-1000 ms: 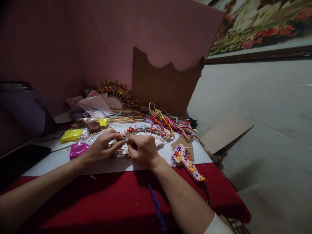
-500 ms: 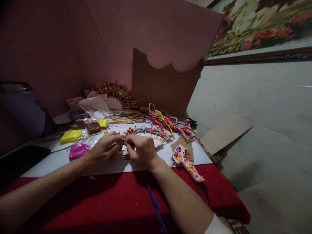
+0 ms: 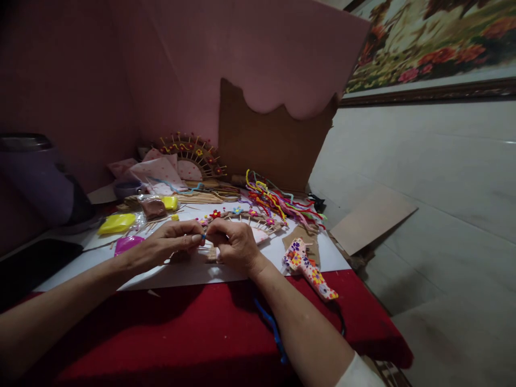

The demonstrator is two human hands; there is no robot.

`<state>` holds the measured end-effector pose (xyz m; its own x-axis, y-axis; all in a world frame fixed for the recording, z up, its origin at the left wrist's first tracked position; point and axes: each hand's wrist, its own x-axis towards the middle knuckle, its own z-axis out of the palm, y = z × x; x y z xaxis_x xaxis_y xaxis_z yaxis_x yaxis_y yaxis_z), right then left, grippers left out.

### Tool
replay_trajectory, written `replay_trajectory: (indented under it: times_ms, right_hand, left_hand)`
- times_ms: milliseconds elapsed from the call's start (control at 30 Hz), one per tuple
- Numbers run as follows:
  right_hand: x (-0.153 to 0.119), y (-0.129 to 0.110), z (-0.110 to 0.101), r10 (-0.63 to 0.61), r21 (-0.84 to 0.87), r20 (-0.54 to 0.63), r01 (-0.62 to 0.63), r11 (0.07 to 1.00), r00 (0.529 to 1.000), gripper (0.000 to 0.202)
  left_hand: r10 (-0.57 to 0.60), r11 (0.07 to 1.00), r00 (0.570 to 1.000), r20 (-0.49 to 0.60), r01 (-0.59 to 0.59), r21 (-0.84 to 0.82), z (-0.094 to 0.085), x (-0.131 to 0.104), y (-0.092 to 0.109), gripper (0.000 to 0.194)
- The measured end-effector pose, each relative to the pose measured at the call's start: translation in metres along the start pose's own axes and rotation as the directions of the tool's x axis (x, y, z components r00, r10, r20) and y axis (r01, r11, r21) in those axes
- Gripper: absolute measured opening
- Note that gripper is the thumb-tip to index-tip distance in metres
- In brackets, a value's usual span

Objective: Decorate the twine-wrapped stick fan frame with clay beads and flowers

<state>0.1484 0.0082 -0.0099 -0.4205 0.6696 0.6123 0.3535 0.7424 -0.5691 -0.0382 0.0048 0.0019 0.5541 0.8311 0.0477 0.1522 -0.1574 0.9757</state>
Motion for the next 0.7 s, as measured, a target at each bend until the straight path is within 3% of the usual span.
replay_trajectory:
  times_ms: [167, 533, 700]
  right_hand:
    - [-0.0014, -0.0006, 0.0002, -0.018, -0.079, -0.016, 0.016, 0.997, 1.000, 0.010]
    - [-0.0030, -0.0029, 0.0006, -0.148, -0.206, -0.033, 0.138, 0.969, 0.988, 0.012]
    - [-0.0032, -0.0035, -0.0015, -0.218, -0.253, 0.023, 0.217, 0.943, 0.976, 0.014]
  left_hand:
    - [0.060, 0.995, 0.995, -0.076, -0.054, 0.078, -0.0009, 0.0034, -0.0037, 0.036]
    - [-0.093, 0.995, 0.992, -0.084, 0.090, -0.034, 0.0033, 0.0006, 0.0047, 0.031]
    - [-0.065, 0.997, 0.995, -0.074, 0.063, -0.036, 0.0001, 0.0004, 0.0042, 0.032]
